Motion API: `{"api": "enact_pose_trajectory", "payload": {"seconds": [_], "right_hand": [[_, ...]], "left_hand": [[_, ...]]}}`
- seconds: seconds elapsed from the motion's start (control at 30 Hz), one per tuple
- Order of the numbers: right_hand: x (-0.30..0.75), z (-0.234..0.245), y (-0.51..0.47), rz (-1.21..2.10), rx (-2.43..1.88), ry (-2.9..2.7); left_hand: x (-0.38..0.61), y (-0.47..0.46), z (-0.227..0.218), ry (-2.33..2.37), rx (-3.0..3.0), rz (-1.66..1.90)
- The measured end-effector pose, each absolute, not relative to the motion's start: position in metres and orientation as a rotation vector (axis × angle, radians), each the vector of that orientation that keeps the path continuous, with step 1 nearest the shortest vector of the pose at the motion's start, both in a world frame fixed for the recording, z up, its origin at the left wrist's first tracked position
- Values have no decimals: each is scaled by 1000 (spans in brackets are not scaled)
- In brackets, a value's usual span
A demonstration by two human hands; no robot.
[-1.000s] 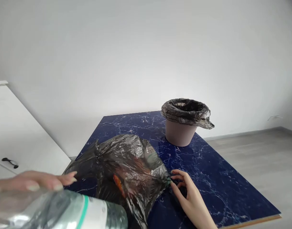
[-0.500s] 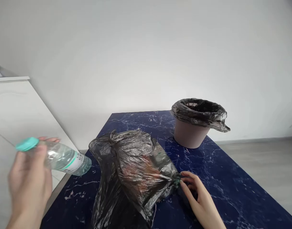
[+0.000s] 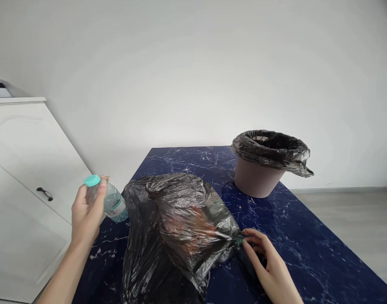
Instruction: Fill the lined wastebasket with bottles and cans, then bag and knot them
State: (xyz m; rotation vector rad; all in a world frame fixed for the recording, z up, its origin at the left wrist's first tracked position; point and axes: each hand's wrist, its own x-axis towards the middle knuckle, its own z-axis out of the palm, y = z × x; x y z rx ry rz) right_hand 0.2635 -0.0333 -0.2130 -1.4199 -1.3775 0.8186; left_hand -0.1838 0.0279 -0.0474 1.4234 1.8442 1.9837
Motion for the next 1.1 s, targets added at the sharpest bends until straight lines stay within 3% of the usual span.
{"api": "enact_pose_trajectory", "payload": {"seconds": [0.33,0.53,0.57,0.73,0.8,0.9,1.1], "right_hand": [[265,-210,-35,819,-1433,-1366],[266,-211,-35,858,-1442,-1365],[266,-212,-35,861,-1438,-1364],[264,-212,-34,852,-1428,-1347],[264,-212,-34,848,-1423,-1347],[264,-212,-34,848,-1413,-1348],[263,-211,-35,849,-1402,-1342]], "left_hand": [[-181,30,-43,2066,1423,1834],[-160,-6,-25,2079,1734,2379],[-155,-16,-20,2033,1816,2315],[-126,-53,-9,1634,2529,818],[-114,-57,-10,1516,2566,460],[-90,-53,-14,1367,2644,238],[-48,-30,-37,1073,2793,234]]}}
